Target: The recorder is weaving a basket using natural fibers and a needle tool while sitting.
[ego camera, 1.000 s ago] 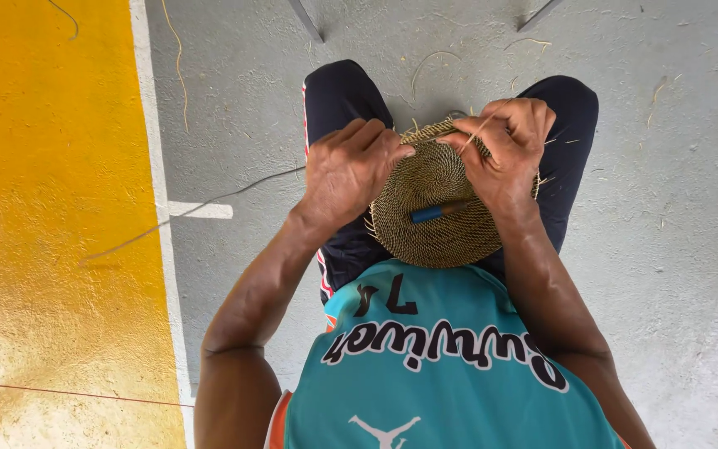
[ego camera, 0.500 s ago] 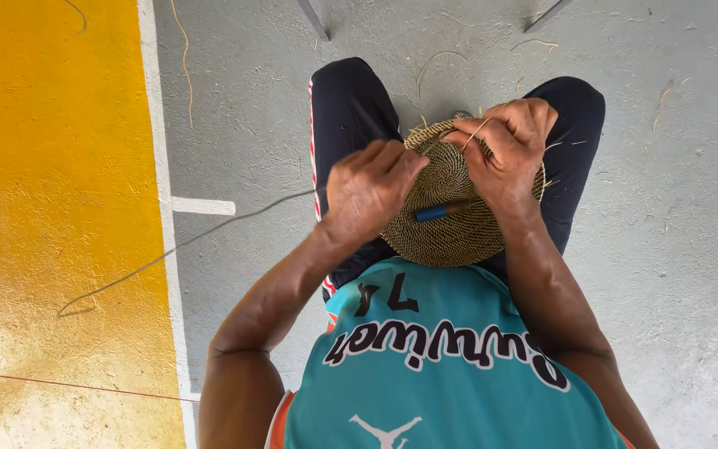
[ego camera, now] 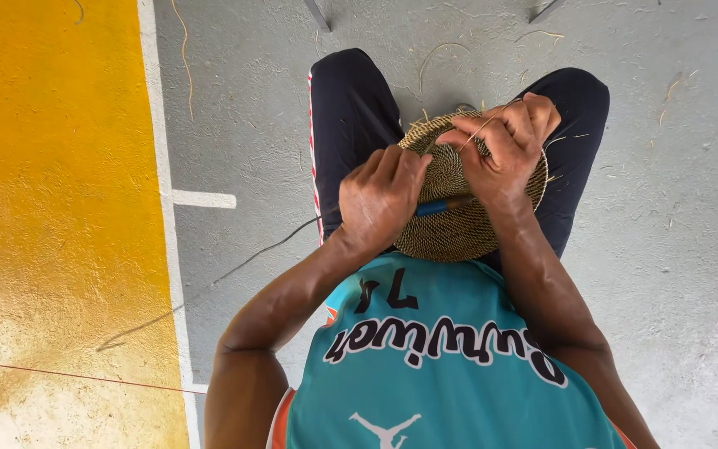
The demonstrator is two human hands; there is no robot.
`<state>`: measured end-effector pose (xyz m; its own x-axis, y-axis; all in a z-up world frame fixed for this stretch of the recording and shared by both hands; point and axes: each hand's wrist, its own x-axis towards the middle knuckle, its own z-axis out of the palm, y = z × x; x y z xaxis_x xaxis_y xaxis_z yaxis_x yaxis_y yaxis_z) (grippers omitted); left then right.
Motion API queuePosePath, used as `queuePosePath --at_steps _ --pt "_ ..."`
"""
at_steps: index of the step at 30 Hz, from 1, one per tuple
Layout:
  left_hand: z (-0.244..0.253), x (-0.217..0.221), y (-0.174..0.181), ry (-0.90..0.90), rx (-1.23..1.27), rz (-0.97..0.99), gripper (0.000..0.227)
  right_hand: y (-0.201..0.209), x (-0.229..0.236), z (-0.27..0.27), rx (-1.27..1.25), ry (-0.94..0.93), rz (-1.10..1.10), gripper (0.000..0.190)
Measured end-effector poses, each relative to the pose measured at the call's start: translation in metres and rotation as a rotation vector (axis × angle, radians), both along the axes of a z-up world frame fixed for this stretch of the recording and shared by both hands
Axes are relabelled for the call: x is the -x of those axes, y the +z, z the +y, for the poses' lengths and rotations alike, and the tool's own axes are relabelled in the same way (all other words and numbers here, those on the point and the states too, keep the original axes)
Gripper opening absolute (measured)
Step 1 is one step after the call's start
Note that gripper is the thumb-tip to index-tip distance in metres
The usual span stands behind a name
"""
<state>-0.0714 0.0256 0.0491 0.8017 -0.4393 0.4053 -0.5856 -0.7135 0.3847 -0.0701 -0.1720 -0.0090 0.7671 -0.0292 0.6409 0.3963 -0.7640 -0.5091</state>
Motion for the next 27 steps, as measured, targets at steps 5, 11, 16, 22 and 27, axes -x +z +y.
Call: queuePosePath --at_steps 5,11,16,22,27 --pt "0.010 -0.020 0.017 0.055 0.046 -0.022 0.022 0.017 0.017 -0.013 -0.049 -0.010 0.149 0.010" --pt "0.018 -0.033 0.007 0.034 0.084 0.046 0.018 0.020 0.042 -0.045 -0.250 -0.194 0.246 0.009" --pt "0.019 -0.044 0.001 0.021 0.036 0.066 0.016 0.003 0.039 -0.045 -0.235 -0.159 0.322 0.020" --pt "-0.015 -0.065 0.001 -0.169 0.056 0.050 0.021 0.001 0.041 -0.037 -0.381 -0.103 0.353 0.016" --pt "-0.039 -0.074 -0.027 -0.303 0.028 0.123 0.013 0.015 0.045 -0.035 -0.340 -0.120 0.367 0.021"
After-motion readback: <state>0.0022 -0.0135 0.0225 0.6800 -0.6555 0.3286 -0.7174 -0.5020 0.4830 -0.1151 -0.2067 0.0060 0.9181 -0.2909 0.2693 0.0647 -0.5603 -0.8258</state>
